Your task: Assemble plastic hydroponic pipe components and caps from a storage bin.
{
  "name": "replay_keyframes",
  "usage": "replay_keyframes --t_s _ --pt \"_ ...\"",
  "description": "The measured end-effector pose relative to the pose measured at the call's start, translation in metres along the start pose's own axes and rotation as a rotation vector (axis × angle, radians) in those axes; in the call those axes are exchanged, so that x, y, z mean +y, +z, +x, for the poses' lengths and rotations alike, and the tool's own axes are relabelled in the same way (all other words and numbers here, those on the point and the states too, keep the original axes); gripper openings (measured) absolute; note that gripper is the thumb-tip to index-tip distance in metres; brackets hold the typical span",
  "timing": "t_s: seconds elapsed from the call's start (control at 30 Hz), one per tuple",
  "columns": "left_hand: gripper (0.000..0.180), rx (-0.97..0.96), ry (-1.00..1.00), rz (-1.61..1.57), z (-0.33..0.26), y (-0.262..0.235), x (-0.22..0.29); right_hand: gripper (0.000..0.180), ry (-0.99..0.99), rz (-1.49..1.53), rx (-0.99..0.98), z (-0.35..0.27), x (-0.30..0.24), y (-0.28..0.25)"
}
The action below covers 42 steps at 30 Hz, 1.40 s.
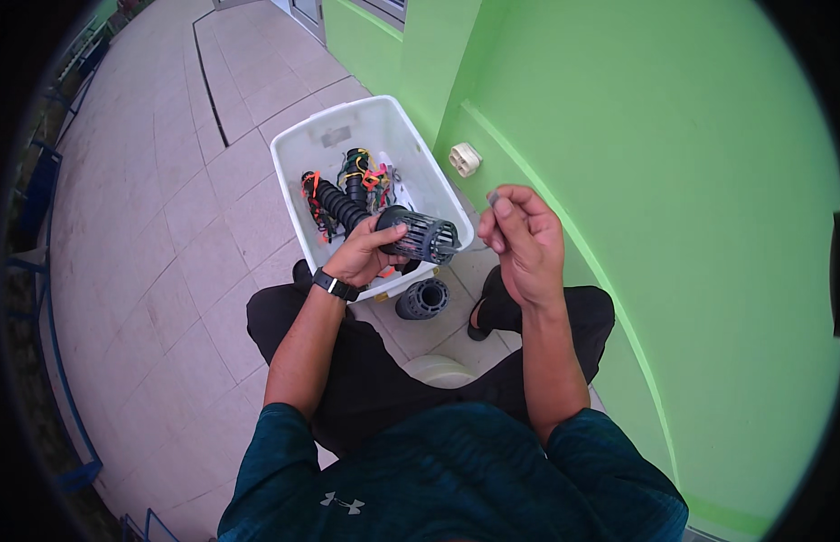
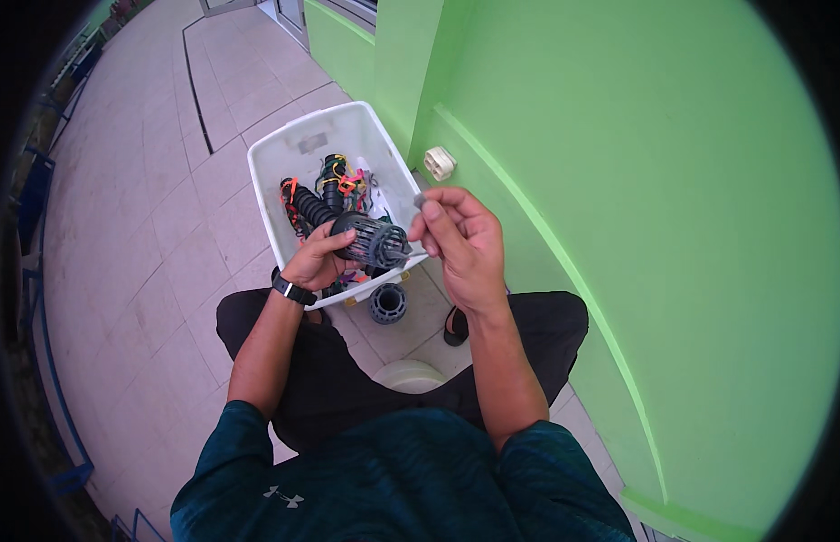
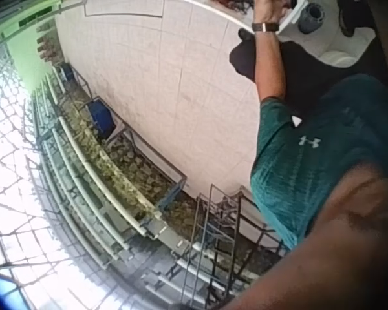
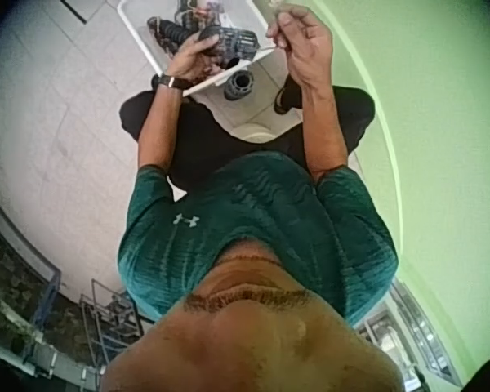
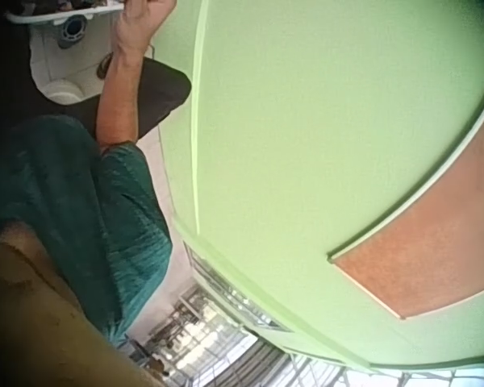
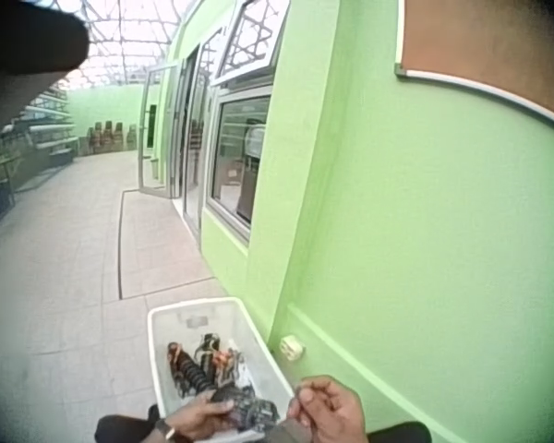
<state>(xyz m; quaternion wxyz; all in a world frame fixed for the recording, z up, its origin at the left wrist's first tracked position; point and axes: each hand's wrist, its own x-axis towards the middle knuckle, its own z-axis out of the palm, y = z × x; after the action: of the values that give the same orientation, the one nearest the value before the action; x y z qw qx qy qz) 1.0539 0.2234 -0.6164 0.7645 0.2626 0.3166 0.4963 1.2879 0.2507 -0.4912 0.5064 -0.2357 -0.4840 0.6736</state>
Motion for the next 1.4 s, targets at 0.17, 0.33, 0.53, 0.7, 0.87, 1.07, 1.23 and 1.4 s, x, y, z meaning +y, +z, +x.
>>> replay_keyframes --t_s 0.17,0.33,0.53,0.7,0.87,1.07,1.23,1.4 --pt "0.034 -0.049 0.071 -0.064 -0.004 0.010 0.010 0.017 -0.018 -0.263 0.119 -0.022 -0.005 -0.021" --pt "0.035 -0.052 0.128 -0.079 -0.008 0.017 0.009 0.011 -0.009 -0.765 -0.037 -0.026 0.005 -0.015" --pt "0.029 -0.035 0.138 -0.087 -0.006 0.024 0.004 0.011 -0.125 -0.930 0.028 -0.024 0.040 -0.007" --pt "0.028 -0.028 0.142 -0.100 -0.006 0.024 0.006 0.012 -0.125 -0.907 0.069 -0.023 0.053 0.001" --pt "0.031 -0.035 0.137 -0.073 -0.003 0.011 0.006 0.013 0.026 -0.701 0.126 -0.021 0.069 0.009" --pt "0.026 0.014 0.138 -0.076 -0.002 0.014 0.008 0.017 0.172 -0.347 0.118 -0.017 0.075 0.010" --pt "0.028 0.043 0.138 -0.069 0.001 0.012 0.006 0.020 0.244 -0.253 0.086 -0.015 0.069 0.009" --pt "0.030 0.019 0.133 -0.121 0.008 0.022 0.002 0.019 0.262 -0.064 0.173 -0.016 0.091 0.001"
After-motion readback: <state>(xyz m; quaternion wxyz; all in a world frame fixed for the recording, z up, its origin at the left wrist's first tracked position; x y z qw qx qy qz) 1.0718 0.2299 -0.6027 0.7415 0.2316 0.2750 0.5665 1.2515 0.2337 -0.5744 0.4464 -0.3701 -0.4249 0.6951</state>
